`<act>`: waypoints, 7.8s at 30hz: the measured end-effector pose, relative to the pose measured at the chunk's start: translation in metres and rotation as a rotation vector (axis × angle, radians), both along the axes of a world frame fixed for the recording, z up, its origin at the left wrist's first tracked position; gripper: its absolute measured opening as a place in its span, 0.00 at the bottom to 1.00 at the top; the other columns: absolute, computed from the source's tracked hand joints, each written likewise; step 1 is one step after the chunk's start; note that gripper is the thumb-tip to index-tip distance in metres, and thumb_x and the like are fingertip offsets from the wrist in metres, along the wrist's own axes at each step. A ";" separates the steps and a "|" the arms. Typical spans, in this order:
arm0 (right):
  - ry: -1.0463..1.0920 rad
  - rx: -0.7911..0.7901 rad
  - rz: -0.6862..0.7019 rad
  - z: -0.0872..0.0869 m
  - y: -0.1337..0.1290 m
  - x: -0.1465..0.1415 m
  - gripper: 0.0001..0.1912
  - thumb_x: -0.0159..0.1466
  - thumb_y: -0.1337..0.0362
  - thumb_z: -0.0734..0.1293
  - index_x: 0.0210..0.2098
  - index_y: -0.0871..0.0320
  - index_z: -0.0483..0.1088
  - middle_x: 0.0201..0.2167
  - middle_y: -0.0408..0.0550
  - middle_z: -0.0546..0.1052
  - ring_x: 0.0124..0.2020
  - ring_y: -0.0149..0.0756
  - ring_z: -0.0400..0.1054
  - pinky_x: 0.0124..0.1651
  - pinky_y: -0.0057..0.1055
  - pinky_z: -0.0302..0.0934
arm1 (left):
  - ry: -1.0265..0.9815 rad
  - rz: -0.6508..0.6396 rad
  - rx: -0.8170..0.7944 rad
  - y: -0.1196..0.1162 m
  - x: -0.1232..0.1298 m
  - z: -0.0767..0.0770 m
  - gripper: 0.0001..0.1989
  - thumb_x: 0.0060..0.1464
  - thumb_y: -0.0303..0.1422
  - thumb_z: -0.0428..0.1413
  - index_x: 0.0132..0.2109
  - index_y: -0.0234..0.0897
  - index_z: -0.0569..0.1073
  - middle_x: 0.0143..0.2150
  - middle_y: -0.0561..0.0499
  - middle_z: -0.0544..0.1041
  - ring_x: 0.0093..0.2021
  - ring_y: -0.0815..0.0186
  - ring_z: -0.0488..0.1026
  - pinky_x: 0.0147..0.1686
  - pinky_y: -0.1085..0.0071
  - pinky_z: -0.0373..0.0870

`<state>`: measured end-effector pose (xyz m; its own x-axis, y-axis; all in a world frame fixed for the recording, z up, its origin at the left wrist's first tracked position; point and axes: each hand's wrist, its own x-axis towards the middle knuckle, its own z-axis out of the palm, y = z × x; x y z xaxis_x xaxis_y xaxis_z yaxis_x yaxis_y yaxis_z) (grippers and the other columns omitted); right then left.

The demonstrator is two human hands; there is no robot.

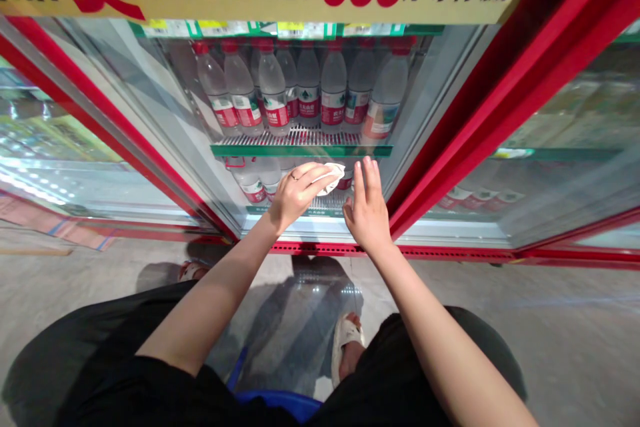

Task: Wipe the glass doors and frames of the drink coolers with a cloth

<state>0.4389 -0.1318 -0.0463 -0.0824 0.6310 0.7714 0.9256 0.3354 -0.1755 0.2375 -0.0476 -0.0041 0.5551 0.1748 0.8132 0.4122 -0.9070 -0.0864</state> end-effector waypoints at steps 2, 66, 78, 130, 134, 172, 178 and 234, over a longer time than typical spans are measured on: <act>-0.004 0.029 0.020 0.003 0.002 -0.004 0.54 0.71 0.76 0.58 0.84 0.50 0.21 0.87 0.55 0.39 0.87 0.50 0.31 0.82 0.62 0.53 | -0.012 0.044 -0.056 -0.002 0.000 0.003 0.17 0.78 0.30 0.52 0.62 0.46 0.83 0.58 0.48 0.86 0.61 0.62 0.81 0.64 0.61 0.80; -0.017 0.009 0.057 0.010 0.005 -0.007 0.55 0.69 0.79 0.57 0.84 0.53 0.21 0.86 0.57 0.40 0.86 0.54 0.36 0.82 0.62 0.54 | -0.197 0.116 -0.030 -0.018 0.014 -0.003 0.16 0.77 0.28 0.53 0.58 0.44 0.85 0.54 0.48 0.86 0.57 0.62 0.81 0.61 0.61 0.80; -0.003 0.042 0.021 0.008 0.006 -0.012 0.55 0.70 0.77 0.59 0.84 0.52 0.22 0.86 0.58 0.45 0.86 0.54 0.40 0.81 0.62 0.57 | -0.199 0.158 -0.014 -0.015 0.005 0.000 0.16 0.76 0.28 0.54 0.56 0.44 0.86 0.52 0.48 0.87 0.57 0.61 0.81 0.60 0.59 0.82; -0.031 -0.048 0.104 0.012 0.005 -0.026 0.48 0.73 0.75 0.56 0.85 0.53 0.28 0.84 0.54 0.54 0.85 0.48 0.44 0.84 0.58 0.52 | -0.102 0.219 -0.020 -0.004 -0.035 -0.026 0.16 0.72 0.27 0.58 0.57 0.49 0.86 0.52 0.49 0.87 0.56 0.59 0.82 0.60 0.61 0.79; -0.039 -0.006 0.115 0.011 0.005 -0.026 0.50 0.73 0.76 0.56 0.85 0.52 0.25 0.84 0.54 0.53 0.85 0.49 0.44 0.83 0.58 0.53 | -0.211 0.262 0.059 -0.004 -0.031 -0.019 0.14 0.71 0.27 0.60 0.54 0.48 0.87 0.50 0.49 0.87 0.54 0.59 0.81 0.58 0.60 0.80; -0.034 -0.064 0.118 0.013 0.006 -0.032 0.46 0.73 0.76 0.56 0.86 0.57 0.36 0.84 0.55 0.55 0.85 0.47 0.44 0.84 0.56 0.50 | -0.234 0.320 -0.013 -0.013 -0.018 -0.015 0.16 0.70 0.24 0.56 0.49 0.45 0.87 0.50 0.47 0.87 0.54 0.58 0.81 0.58 0.57 0.80; -0.052 -0.088 0.110 0.014 0.006 -0.034 0.47 0.72 0.76 0.56 0.86 0.57 0.36 0.84 0.54 0.54 0.85 0.47 0.45 0.84 0.56 0.50 | -0.340 0.324 -0.050 -0.012 -0.024 -0.018 0.14 0.68 0.23 0.58 0.47 0.45 0.87 0.48 0.48 0.86 0.51 0.58 0.81 0.56 0.57 0.79; -0.047 -0.125 0.142 0.017 0.009 -0.045 0.45 0.72 0.75 0.56 0.85 0.58 0.40 0.84 0.52 0.54 0.85 0.45 0.43 0.85 0.55 0.47 | -0.434 0.339 -0.136 -0.009 -0.023 -0.013 0.15 0.69 0.25 0.56 0.47 0.47 0.87 0.50 0.49 0.86 0.54 0.58 0.81 0.62 0.55 0.76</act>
